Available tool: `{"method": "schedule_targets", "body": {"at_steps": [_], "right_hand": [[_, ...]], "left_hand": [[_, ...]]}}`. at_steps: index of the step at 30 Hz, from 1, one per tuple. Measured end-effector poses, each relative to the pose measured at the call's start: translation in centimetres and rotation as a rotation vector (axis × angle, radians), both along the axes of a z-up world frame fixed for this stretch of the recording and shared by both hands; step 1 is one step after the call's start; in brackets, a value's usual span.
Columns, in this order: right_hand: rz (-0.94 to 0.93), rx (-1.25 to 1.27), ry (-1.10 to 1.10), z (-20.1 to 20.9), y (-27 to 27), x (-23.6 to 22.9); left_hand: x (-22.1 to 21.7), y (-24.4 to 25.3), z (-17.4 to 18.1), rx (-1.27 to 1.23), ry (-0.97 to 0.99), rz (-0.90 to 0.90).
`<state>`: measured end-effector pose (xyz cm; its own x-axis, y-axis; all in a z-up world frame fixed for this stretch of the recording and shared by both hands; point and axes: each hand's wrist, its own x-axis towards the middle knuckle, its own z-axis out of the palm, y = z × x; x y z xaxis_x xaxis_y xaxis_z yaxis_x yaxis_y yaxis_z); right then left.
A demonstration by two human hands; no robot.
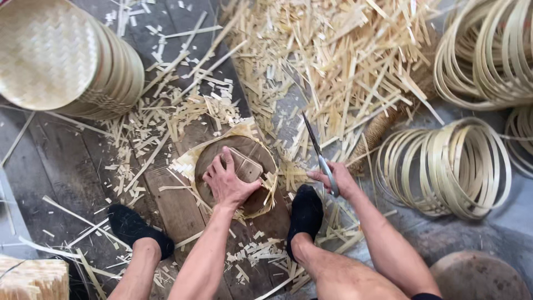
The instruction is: The person assembles bamboo basket lids by fitting a circular frame over a woven bamboo square, trimming the edges with scissors, and then securing it onto a wooden block to finalize the shape.
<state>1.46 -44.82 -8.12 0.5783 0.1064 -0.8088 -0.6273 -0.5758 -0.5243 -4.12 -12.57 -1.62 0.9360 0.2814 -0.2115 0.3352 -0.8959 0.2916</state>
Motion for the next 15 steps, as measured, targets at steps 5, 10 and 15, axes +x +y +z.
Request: {"method": "schedule_targets", "body": {"at_steps": [5,10,15], "right_hand": [[0.127,-0.084,-0.369,1.3,1.0,-1.0],[0.055,-0.052,-0.398,1.7,1.3,-0.5],[0.152,-0.083,-0.402,3.0,2.2,-0.2]], "left_hand": [[-1.3,0.3,3.9,0.023,-0.252,-0.107],[0.6,-0.3,-0.1,-0.016,-0.115,-0.135],[0.4,2.2,-1.5,0.037,0.155,-0.554]]}}
